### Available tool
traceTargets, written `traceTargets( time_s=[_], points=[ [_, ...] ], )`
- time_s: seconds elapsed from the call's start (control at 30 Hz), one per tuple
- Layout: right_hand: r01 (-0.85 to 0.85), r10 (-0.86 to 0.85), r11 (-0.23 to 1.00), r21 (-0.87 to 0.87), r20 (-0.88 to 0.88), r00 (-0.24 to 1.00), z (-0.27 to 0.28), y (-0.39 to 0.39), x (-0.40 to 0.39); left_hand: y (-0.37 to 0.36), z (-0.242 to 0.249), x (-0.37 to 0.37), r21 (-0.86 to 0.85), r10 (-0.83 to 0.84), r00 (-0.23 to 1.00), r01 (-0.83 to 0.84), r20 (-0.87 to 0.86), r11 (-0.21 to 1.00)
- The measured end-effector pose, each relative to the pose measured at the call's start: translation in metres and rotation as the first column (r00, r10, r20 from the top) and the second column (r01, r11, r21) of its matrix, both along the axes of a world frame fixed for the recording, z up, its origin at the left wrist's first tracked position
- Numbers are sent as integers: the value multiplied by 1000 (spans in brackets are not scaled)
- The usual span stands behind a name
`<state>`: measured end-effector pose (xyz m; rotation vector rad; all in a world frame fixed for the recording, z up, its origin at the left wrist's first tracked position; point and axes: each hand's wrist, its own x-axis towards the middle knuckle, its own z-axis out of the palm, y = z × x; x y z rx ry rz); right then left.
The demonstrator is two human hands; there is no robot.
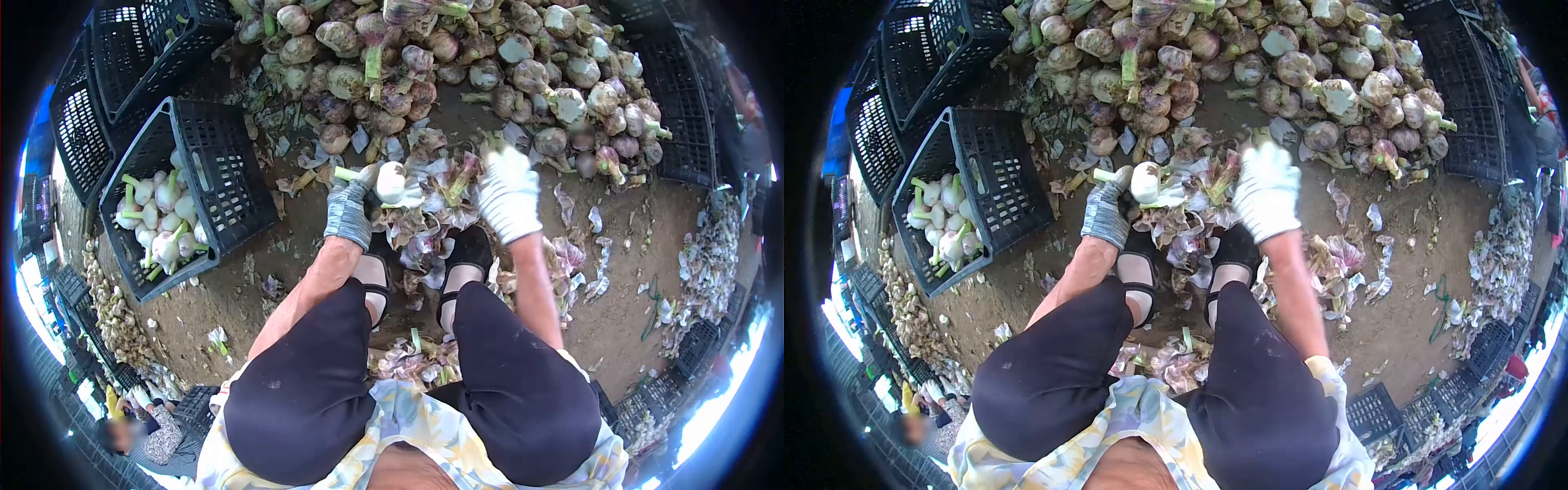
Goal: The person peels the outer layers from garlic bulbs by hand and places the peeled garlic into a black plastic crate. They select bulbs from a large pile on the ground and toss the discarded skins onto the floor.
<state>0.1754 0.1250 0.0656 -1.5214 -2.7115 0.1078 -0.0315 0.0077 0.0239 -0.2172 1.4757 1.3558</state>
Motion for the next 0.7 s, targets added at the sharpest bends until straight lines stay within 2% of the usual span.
traceTargets(
  time_s=[0.03,0.07,0.1,0.17,0.27,0.3,0.37,0.43,0.5,0.57,0.63,0.7],
  points=[
    [-107,103,994,-9,-203,974,0,-8,-13,1,5,0,0,7,1000,-7,-1,1000],
    [-235,99,938,-255,-451,887,-8,-14,-20,4,14,-1,50,-17,996,22,-87,999],
    [-257,-511,620,-741,-630,585,1,-29,-31,4,20,-2,92,-45,984,62,-175,994],
    [-312,-476,531,-788,-582,659,11,-26,-43,3,23,-4,64,-82,973,98,-217,993],
    [-265,-479,494,-828,-513,713,8,-23,-50,8,30,7,144,-111,918,177,-381,974],
    [-260,-476,493,-830,-508,718,6,-22,-49,10,35,9,146,-108,921,173,-374,974],
    [-273,-414,488,-829,-495,764,0,-23,-47,10,42,12,64,-232,814,312,-533,948],
    [-269,-390,480,-835,-478,787,0,-23,-50,6,35,12,71,-247,776,351,-581,934],
    [-255,-347,472,-844,-444,826,0,-23,-51,5,35,14,-20,-259,463,460,-848,888],
    [-253,-393,433,-865,-434,810,-1,-24,-51,2,36,15,-51,-284,464,454,-839,890],
    [-248,-440,396,-884,-420,793,0,-23,-51,1,37,14,-110,-267,244,510,-932,853],
    [-256,-420,406,-877,-428,800,5,-21,-53,1,38,13,-119,-300,291,508,-909,853]
  ],
)
